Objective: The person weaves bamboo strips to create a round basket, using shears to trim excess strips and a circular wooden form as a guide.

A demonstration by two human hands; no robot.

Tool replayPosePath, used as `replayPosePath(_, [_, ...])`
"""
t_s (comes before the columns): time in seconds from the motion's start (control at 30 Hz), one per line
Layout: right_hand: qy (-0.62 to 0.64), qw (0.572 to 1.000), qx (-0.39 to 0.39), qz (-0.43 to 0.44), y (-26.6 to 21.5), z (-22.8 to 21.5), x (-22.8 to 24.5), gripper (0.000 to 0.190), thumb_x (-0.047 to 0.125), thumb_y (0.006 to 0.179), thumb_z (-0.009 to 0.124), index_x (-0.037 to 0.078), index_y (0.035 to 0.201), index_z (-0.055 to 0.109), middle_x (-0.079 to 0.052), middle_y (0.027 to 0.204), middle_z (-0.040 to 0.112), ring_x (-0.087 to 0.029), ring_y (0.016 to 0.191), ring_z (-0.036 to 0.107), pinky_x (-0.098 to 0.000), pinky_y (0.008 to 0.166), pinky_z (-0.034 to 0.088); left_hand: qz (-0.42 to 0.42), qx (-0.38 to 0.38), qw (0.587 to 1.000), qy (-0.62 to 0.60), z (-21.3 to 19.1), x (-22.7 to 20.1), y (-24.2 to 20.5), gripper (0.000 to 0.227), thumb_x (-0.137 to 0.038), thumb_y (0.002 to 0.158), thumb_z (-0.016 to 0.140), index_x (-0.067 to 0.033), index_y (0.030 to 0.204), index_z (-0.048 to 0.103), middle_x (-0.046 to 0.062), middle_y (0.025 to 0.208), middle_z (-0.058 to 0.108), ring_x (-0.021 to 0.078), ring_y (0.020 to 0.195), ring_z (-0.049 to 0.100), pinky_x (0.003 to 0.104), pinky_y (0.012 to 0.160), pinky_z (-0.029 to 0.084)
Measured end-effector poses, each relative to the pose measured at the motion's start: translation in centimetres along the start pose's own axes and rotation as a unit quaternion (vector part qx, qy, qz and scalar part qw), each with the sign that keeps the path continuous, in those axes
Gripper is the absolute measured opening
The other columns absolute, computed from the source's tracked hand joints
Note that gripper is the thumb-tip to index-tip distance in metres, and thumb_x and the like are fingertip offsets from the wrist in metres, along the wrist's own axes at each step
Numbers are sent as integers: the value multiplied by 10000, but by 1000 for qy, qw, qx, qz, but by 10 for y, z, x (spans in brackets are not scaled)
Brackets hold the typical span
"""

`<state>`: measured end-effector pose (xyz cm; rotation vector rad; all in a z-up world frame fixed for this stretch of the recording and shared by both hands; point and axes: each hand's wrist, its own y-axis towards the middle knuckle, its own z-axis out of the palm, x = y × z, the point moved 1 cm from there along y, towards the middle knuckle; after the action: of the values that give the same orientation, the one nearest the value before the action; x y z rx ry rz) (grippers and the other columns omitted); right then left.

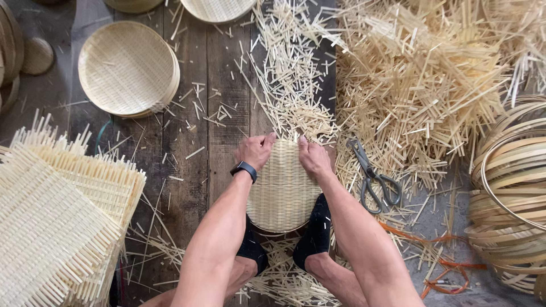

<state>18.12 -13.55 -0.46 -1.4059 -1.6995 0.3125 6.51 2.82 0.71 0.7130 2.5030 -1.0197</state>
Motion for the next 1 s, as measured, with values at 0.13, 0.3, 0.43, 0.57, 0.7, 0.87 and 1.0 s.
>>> replayPosePath(0.13, [112, 988, -77, -75, -1, -29, -24, 683, 524, 1064, 279, 32, 1121, 748, -229, 1144, 698, -366, 1125, 653, -465, 977, 456, 29, 124, 986, -106, -22, 1, -5, 542, -597, 687, 849, -251, 1089, 739, -4, 971, 773, 150, 836, 724, 335, 728, 571])
replayPosePath(0.3, [-48, 983, -165, -59, -53, -215, -46, 393, 353, 1072, 464, 50, 1098, 713, -171, 911, 719, -276, 841, 674, -478, 760, 552, 174, 13, 982, -77, -80, -45, -71, 418, -463, 675, 892, -184, 960, 767, 9, 922, 777, 128, 793, 687, 329, 719, 543])
replayPosePath(0.43, [-272, 938, -207, -52, -155, -304, -56, 377, 373, 1096, 502, 59, 1080, 709, -172, 934, 654, -277, 834, 641, -494, 816, 533, 425, -159, 891, 26, -98, -57, -152, 268, -213, 697, 827, -117, 911, 697, 44, 878, 685, 191, 838, 618, 368, 817, 488])
replayPosePath(0.57, [-257, 963, -80, 30, -192, -283, -104, 437, 430, 1077, 538, 36, 1044, 724, -118, 860, 719, -272, 839, 702, -430, 857, 597, 494, -142, 823, 241, -34, -5, -187, 233, 6, 805, 664, -158, 968, 641, 51, 875, 583, 209, 867, 526, 389, 828, 414])
replayPosePath(0.7, [-243, 969, -35, -33, -137, -195, -180, 376, 417, 1017, 601, 68, 1062, 734, -122, 937, 760, -243, 878, 724, -428, 867, 600, 536, -241, 753, 296, 32, 58, -197, 206, -22, 821, 643, -129, 996, 624, 50, 1010, 573, 199, 923, 508, 386, 845, 399])
replayPosePath(0.87, [-186, 975, -102, -64, -76, -96, -267, 542, 381, 857, 782, 20, 1230, 627, -217, 1268, 607, -351, 1140, 611, -492, 987, 503, 447, -142, 853, 230, 36, 80, -200, 423, -293, 742, 771, -135, 1063, 545, 111, 1093, 502, 267, 1081, 490, 463, 956, 416])
replayPosePath(1.0, [-197, 964, -164, -67, -51, -78, -283, 740, 335, 745, 860, -9, 1308, 525, -270, 1288, 548, -420, 1197, 560, -489, 989, 486, 254, -233, 930, 131, 28, 34, -158, 1106, -607, 578, 858, -85, 1397, 329, 251, 1429, 385, 414, 1365, 389, 588, 1137, 306])
